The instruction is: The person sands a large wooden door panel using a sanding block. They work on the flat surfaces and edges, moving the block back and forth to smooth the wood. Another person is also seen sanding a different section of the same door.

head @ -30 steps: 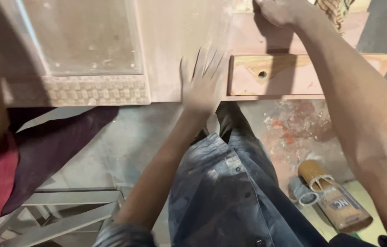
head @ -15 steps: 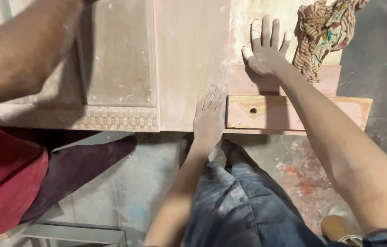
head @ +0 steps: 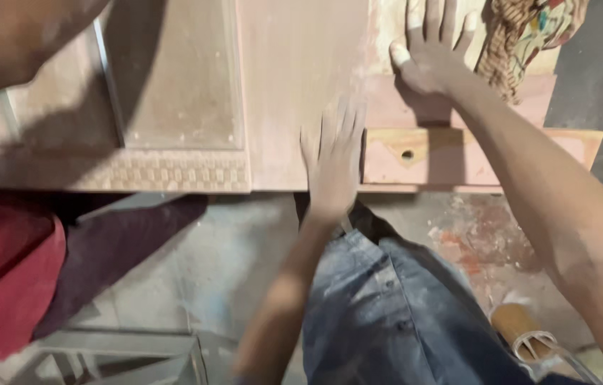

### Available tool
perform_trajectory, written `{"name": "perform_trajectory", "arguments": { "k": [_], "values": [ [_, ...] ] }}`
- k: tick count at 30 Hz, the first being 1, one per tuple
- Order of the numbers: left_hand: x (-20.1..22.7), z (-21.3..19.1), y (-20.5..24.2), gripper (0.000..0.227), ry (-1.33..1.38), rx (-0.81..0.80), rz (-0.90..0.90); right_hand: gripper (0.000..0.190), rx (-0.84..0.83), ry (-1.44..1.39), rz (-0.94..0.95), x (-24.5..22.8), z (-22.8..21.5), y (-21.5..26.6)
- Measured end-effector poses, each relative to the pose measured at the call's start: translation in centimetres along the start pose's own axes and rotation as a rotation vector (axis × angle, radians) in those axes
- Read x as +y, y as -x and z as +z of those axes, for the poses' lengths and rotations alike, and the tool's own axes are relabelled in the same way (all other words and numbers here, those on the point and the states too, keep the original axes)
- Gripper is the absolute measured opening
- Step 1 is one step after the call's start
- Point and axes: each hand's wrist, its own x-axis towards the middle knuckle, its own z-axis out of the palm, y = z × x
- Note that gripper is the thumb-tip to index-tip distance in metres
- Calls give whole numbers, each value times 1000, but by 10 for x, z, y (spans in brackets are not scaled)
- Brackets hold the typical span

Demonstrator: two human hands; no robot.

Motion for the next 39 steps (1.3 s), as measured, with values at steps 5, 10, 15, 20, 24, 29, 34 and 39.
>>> {"name": "perform_trajectory", "arguments": {
  "k": [5,10,15,20,24,29,34,39],
  "values": [
    [22,0,70,62,-134,110,-36,81,39,25,-40,4,2,0],
    [3,0,-6,65,-52,142,-2,82,18,33,-22,-7,-8,-2],
    [17,-16,48,64,-88,181,43,83,20,5,12,-10,-22,0],
    [0,-12,12,66,-40,26,59,82,6,17,-21,-6,-13,-4],
    [2,-9,27,71,32,-26,41,82,18,9,-39,-4,-10,1],
    [9,-11,71,62,14,35,99,82,48,8,-63,-5,-16,5],
    [3,-7,4,57,84,29,39,81,18,-36,-24,-4,-10,3],
    [15,-11,74,67,-29,29,42,80,67,-30,-61,-4,-11,3]
  ]
}}
